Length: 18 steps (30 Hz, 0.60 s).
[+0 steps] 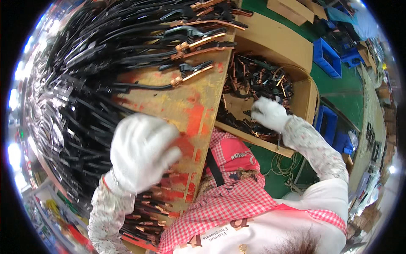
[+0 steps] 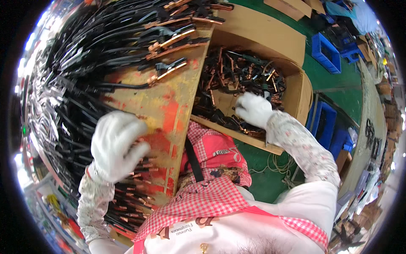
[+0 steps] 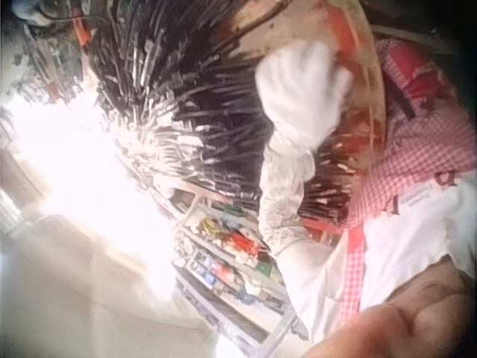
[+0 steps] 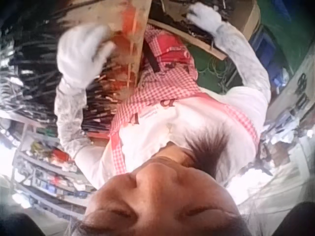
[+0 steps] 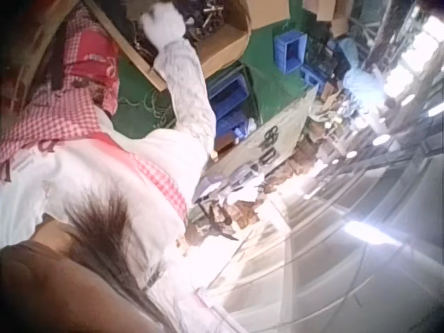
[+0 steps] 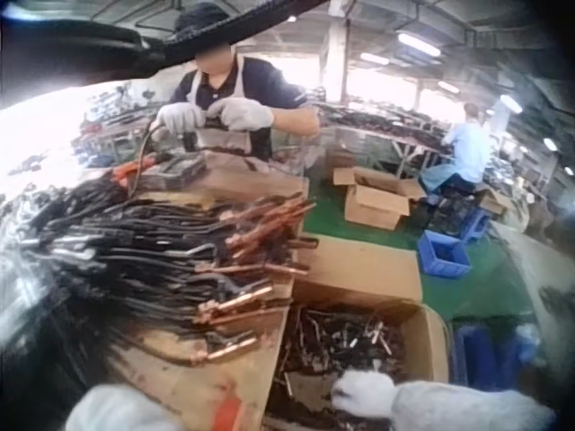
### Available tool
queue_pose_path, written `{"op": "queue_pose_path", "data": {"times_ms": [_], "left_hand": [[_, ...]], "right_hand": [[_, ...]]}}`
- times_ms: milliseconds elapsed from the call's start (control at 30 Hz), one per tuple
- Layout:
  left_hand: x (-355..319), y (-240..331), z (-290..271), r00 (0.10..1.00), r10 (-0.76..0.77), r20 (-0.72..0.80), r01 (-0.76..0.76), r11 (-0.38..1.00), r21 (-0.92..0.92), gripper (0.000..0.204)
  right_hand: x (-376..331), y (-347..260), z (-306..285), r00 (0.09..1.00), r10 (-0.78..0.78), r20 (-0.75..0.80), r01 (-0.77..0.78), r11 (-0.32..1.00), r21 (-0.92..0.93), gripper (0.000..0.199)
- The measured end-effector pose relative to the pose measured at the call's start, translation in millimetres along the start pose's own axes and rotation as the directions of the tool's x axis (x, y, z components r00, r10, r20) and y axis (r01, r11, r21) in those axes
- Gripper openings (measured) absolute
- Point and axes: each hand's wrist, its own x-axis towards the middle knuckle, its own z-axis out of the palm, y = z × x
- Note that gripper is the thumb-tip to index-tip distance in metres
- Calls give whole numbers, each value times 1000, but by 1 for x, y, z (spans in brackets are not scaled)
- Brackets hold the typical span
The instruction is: The person assembles clamp cables by fitting metal connector pieces onto the wire ends by hand and fastening them using a pneumatic screwdriver.
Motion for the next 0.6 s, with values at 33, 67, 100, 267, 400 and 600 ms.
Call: {"op": "queue_pose_path", "data": {"times_ms": [33,67,100,267,400,600], "left_hand": [[-14,11,-10,996,4,86,4,995,-103,29],[-28,18,-11,991,5,135,26,973,-229,26],[-50,29,-15,982,-18,187,80,940,-332,23],[-142,84,-37,791,-256,555,501,792,-349,20],[-167,121,-66,859,-302,414,512,498,-700,29],[-171,145,-57,972,-201,125,229,661,-715,35]], "right_hand": [[-12,-20,-10,990,-119,81,119,993,7,24],[-27,-26,-14,965,-223,138,231,972,-39,24],[-35,-51,-32,926,-253,279,275,961,-43,23],[-69,-103,-92,612,-308,728,434,901,16,47],[-73,-150,-140,295,-636,713,607,701,374,64],[-133,-243,-215,-136,-518,844,832,403,382,43]]}}
